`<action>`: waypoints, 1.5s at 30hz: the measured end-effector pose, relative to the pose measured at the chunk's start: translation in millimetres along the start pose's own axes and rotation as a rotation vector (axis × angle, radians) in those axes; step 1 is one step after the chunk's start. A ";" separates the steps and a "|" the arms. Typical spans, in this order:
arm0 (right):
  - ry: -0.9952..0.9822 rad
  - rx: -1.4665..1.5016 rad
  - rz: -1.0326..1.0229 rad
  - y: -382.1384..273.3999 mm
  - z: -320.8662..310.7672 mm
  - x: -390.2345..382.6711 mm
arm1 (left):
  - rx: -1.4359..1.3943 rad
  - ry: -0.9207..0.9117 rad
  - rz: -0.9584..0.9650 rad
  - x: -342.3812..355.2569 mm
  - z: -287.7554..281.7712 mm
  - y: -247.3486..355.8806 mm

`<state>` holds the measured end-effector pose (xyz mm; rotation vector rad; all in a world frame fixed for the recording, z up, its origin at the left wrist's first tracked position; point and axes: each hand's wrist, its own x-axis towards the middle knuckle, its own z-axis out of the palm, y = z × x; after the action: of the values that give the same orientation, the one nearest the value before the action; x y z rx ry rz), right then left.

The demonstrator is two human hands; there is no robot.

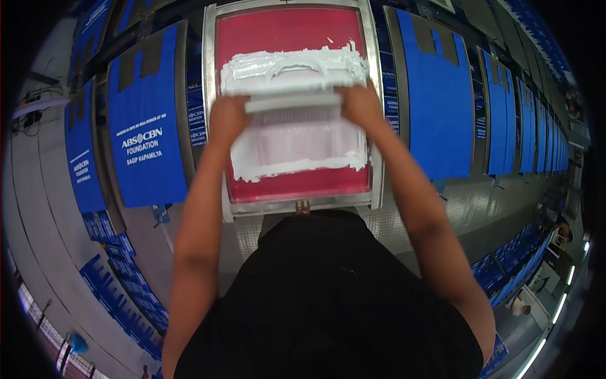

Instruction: The person uses a squeegee to spread white ink evenly across a screen printing frame. They repeatedly roll the squeegee back and forth over the mesh to ensure full coverage of the ink on the screen surface.

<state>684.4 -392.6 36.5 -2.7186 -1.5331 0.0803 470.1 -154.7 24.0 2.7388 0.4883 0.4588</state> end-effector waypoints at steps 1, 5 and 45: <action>-0.058 -0.029 -0.021 -0.6 -26.3 30.7 | -0.045 -0.028 -0.045 28.1 -7.1 -9.8; -0.166 0.057 -0.040 -9.9 -49.6 12.5 | -0.033 -0.148 -0.104 11.7 -34.9 1.8; -0.276 0.052 -0.045 26.5 -111.0 120.4 | -0.015 0.309 -0.162 29.9 -72.4 18.6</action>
<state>775.2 -302.4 142.0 -2.7214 -1.6273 0.5065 475.6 -141.7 103.2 2.5966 0.7723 0.8432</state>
